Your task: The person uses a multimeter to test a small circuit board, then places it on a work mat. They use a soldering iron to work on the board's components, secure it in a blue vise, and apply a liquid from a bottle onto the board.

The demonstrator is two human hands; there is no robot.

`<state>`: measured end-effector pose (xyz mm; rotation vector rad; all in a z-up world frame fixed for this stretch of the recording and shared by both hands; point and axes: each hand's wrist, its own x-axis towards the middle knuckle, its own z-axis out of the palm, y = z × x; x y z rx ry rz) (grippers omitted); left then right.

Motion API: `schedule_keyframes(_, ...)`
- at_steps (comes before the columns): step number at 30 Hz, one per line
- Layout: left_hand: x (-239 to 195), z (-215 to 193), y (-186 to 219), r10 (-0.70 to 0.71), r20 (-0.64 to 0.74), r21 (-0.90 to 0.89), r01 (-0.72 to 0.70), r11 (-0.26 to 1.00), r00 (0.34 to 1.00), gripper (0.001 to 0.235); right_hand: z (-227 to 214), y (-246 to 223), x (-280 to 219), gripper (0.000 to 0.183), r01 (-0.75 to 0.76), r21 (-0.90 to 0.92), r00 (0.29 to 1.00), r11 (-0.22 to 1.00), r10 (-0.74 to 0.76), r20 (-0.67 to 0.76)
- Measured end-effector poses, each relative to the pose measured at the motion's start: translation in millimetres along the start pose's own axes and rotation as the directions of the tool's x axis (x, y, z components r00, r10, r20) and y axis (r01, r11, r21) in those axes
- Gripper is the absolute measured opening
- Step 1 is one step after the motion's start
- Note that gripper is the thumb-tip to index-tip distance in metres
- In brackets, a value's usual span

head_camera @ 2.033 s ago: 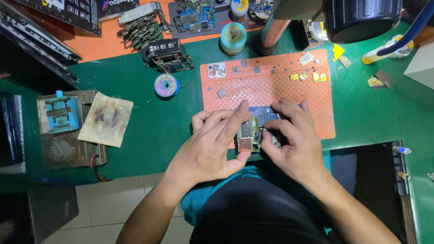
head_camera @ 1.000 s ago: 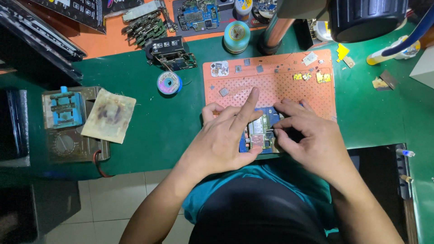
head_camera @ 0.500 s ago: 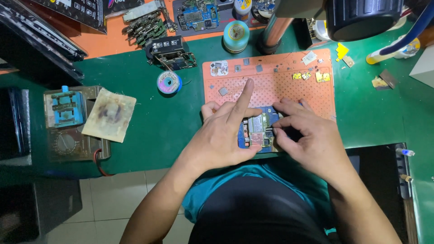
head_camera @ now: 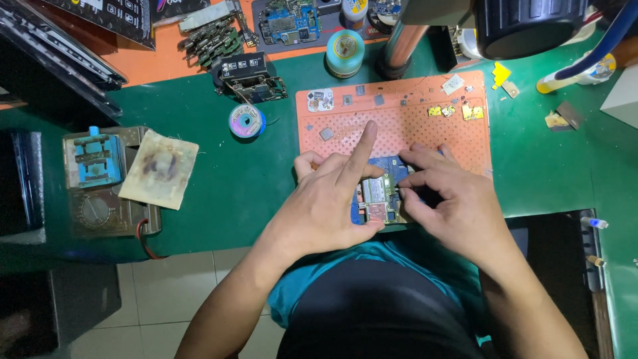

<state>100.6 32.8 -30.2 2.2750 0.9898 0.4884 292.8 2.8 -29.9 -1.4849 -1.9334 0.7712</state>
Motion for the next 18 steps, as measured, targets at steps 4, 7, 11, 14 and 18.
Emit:
schedule_keyframes(4, 0.9, -1.4, 1.5, -0.011, 0.019, 0.006, 0.011, 1.000, 1.000, 0.104, 0.2, -0.1, -0.2, 0.012, 0.002, 0.005, 1.000, 1.000, -0.002, -0.009)
schedule_keyframes(7, 1.3, -1.8, 1.7, -0.009, 0.019, 0.013, 0.008, 1.000, 1.000, 0.104, 0.7, 0.4, -0.2, 0.012, 0.001, 0.004, 1.000, 1.000, -0.001, -0.009)
schedule_keyframes(11, 1.7, -1.8, 0.9, -0.017, 0.027, 0.008, 0.017, 1.000, 0.999, 0.106, -0.2, -1.0, -0.1, 0.012, 0.002, 0.003, 1.000, 1.000, -0.002, -0.014)
schedule_keyframes(14, 1.1, -2.0, 2.7, -0.031, 0.014, -0.012, 0.031, 0.999, 0.999, 0.101, 0.5, 0.8, -0.5, 0.010, 0.009, 0.009, 1.000, 1.000, -0.009, -0.019)
schedule_keyframes(18, 0.7, -1.3, 3.7, -0.042, 0.023, -0.011, 0.042, 0.999, 0.999, 0.104, 0.6, 1.9, -1.4, 0.010, 0.020, 0.009, 1.000, 1.000, -0.020, -0.020)
